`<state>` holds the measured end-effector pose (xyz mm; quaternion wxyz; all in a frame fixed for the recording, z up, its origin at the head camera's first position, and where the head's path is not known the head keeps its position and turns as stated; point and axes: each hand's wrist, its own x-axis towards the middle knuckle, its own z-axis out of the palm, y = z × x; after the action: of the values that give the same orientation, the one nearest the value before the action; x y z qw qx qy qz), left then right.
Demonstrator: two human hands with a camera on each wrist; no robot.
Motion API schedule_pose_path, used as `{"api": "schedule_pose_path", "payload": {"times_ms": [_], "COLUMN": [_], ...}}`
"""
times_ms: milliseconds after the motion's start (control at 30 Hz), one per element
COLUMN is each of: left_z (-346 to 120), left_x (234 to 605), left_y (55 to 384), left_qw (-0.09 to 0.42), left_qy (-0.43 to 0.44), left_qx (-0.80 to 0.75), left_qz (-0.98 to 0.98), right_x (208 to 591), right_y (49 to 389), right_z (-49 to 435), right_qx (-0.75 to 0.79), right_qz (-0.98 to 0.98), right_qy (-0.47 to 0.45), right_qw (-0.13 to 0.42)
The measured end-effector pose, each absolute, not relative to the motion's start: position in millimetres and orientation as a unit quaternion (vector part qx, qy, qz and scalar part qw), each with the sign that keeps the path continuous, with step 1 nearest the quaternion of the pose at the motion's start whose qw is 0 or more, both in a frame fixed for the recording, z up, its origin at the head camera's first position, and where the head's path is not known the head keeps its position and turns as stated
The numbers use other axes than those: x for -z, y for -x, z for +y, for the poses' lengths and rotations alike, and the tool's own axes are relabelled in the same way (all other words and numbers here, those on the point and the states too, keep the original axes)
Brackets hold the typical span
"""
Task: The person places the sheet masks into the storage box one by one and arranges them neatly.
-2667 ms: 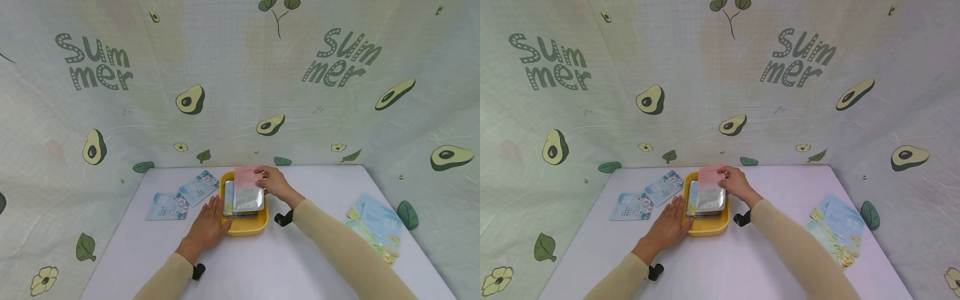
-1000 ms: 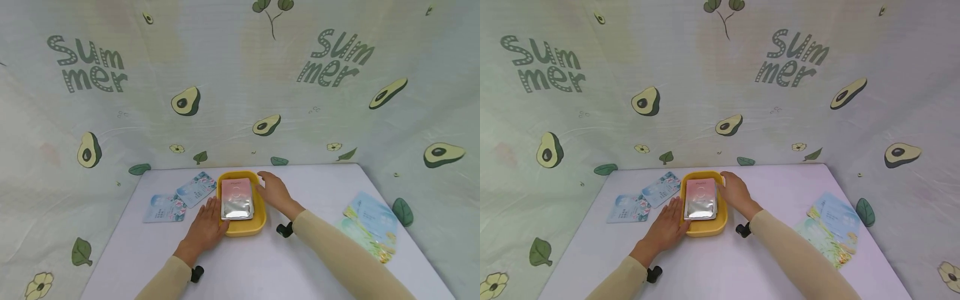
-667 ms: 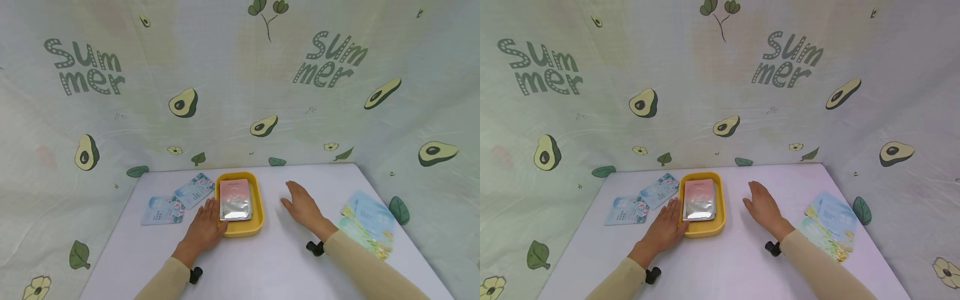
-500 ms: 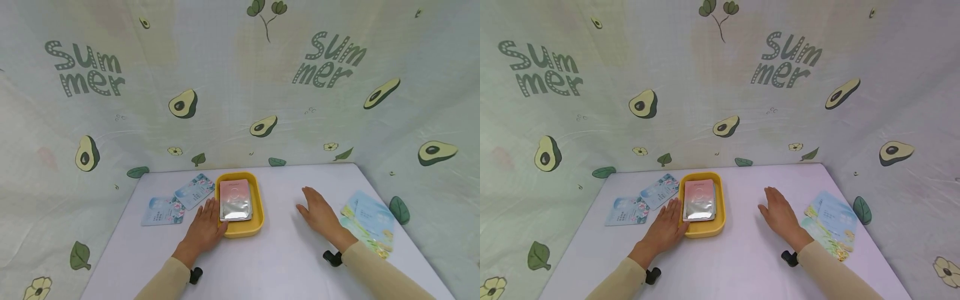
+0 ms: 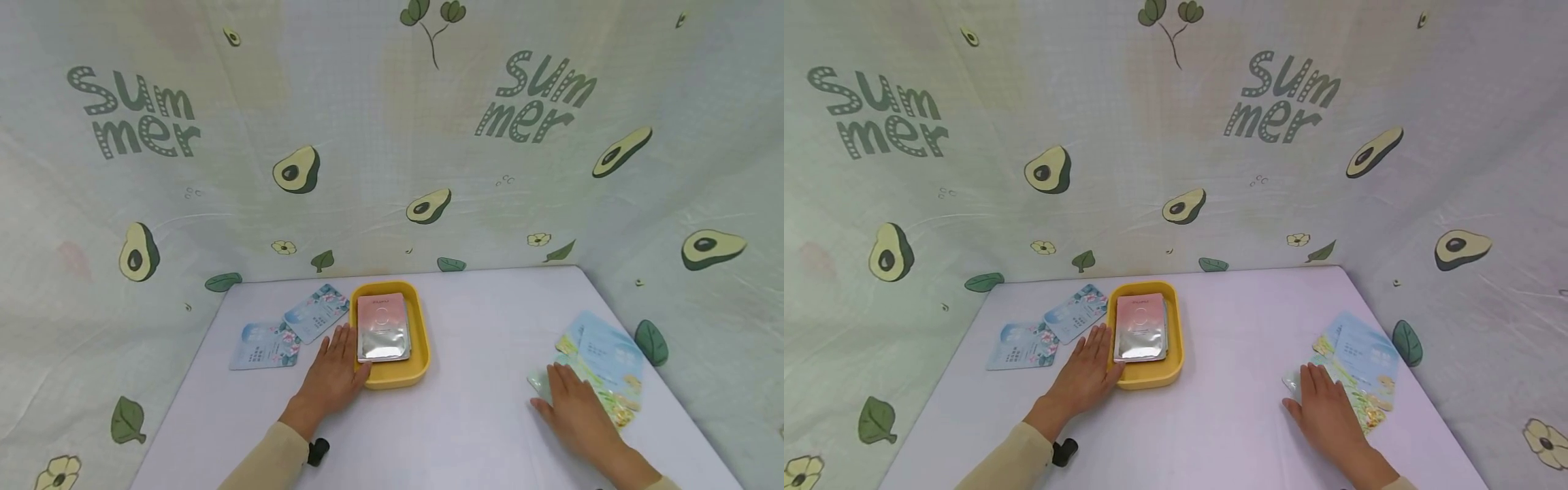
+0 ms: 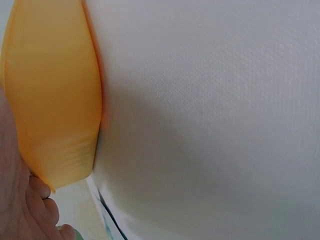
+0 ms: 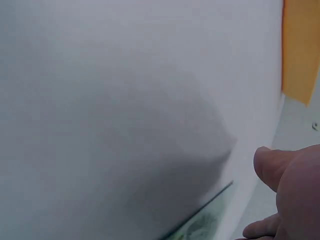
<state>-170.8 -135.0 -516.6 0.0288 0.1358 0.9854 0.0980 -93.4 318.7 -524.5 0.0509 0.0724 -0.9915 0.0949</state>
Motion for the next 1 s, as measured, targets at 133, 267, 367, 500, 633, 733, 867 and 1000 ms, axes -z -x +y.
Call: {"api": "schedule_pose_path", "payload": {"times_ms": [133, 267, 367, 500, 633, 733, 867, 1000], "left_z": [-135, -136, -136, -134, -134, -134, -134, -134], "left_x": [516, 516, 516, 516, 516, 515, 516, 517], "left_y": [171, 171, 171, 170, 170, 169, 169, 169], "left_qw": [0.032, 0.036, 0.04, 0.043, 0.044, 0.046, 0.043, 0.033], "left_qy": [-0.133, -0.13, -0.128, -0.129, -0.131, -0.133, -0.13, -0.13], "left_qx": [-0.102, -0.101, -0.1, -0.104, -0.105, -0.107, -0.102, -0.099], "left_qz": [0.985, 0.986, 0.986, 0.985, 0.985, 0.984, 0.985, 0.986], "right_x": [535, 537, 537, 536, 532, 531, 531, 527], "right_y": [76, 75, 82, 101, 132, 156, 186, 204], "right_z": [320, 312, 299, 275, 245, 227, 215, 221], "right_qx": [-0.09, -0.107, -0.111, -0.115, -0.124, -0.124, -0.133, -0.174], "right_qz": [-0.994, -0.991, -0.989, -0.985, -0.982, -0.981, -0.978, -0.971], "right_qy": [-0.065, -0.078, -0.101, -0.125, -0.14, -0.143, -0.145, -0.14], "right_qw": [0.012, -0.011, -0.004, -0.013, -0.035, -0.047, -0.068, -0.085]}}
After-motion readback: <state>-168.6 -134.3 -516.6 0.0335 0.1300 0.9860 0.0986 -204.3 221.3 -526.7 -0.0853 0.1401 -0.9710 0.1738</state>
